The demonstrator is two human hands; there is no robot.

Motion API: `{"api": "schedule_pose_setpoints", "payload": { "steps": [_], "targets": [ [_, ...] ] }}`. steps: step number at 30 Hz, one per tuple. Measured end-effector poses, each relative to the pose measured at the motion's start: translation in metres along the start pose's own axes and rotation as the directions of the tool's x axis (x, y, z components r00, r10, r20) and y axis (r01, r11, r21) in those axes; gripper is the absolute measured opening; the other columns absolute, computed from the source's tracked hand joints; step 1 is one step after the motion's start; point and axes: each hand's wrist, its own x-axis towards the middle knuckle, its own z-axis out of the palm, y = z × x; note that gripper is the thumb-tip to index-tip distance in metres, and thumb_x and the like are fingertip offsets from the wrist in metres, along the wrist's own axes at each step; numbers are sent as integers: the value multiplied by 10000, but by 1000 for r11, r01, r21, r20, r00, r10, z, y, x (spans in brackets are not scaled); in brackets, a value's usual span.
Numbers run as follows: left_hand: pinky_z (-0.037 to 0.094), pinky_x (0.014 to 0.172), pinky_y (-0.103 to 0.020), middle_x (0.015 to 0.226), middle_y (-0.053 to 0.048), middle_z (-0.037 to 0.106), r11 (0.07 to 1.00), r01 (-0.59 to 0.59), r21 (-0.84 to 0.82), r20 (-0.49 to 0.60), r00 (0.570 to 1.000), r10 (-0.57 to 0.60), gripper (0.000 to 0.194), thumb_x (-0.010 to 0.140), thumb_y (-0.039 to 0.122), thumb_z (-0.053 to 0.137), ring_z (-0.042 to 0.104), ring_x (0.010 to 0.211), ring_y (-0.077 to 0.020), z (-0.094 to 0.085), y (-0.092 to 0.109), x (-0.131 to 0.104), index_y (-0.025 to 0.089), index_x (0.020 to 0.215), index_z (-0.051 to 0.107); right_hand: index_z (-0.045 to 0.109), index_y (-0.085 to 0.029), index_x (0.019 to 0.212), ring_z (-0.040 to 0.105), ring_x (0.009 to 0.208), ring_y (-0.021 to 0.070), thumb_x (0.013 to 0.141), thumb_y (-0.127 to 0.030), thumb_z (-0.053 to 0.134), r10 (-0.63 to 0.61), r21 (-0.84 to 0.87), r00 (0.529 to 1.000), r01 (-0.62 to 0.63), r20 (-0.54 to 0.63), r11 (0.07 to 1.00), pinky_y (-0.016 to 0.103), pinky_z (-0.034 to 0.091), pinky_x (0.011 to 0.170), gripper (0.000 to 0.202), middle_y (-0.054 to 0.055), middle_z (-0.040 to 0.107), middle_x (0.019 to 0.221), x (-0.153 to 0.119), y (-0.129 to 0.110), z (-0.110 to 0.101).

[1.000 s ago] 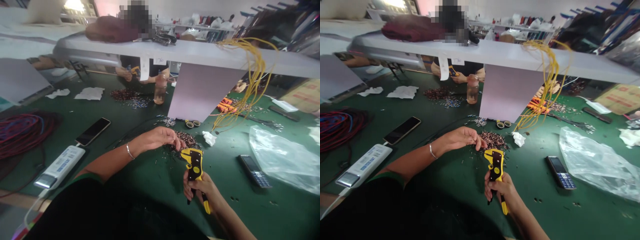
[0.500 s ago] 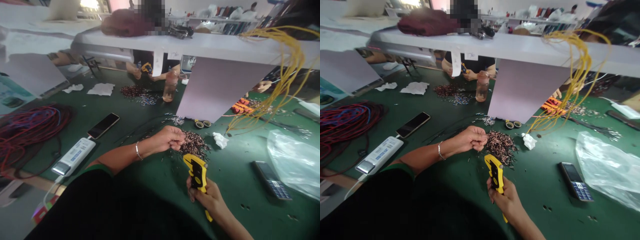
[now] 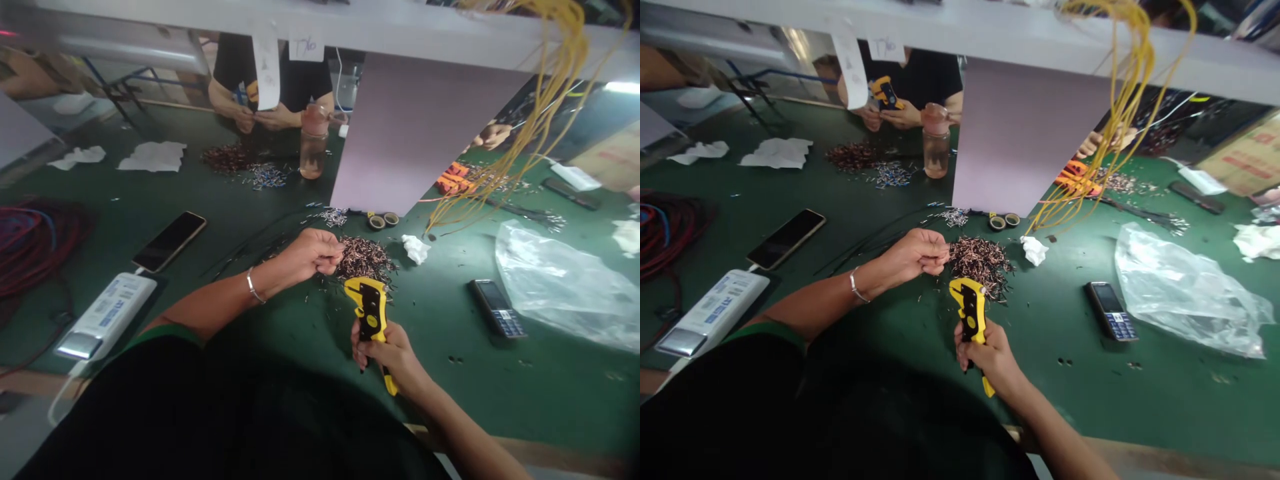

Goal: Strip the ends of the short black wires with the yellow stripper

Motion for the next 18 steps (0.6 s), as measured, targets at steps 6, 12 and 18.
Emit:
{"api": "schedule_pose_setpoints", "payload": {
  "steps": [6, 12, 18],
  "targets": [
    [250, 397, -179, 490, -7, 546, 998, -33, 55, -63, 997, 36, 271, 723, 153, 745, 342, 367, -6, 9, -1, -8, 129, 548, 539, 648, -154, 776, 525, 427, 126, 606, -117, 681, -7, 27, 1000, 8, -6, 1000, 265, 445, 435, 177, -29, 592, 552, 9, -6, -1],
    [161, 375, -165, 469, 27, 486, 986, -142, 84, -261, 952, 159, 279, 676, 39, 680, 288, 361, 12, -17, 26, 11, 138, 518, 473, 677, -154, 794, 570, 525, 159, 660, -135, 726, -151, -78, 987, 147, -53, 986, 297, 462, 508, 144, 16, 635, 629, -19, -23, -9],
    [221, 399, -193, 558, -5, 566, 984, -166, 68, -134, 976, 174, 193, 739, 134, 668, 270, 382, 4, -7, 23, 6, 131, 578, 561, 667, -164, 802, 533, 502, 158, 664, -130, 700, -105, 10, 994, 105, -38, 994, 328, 461, 505, 146, 9, 614, 626, -14, -33, -18]
  ]
}}
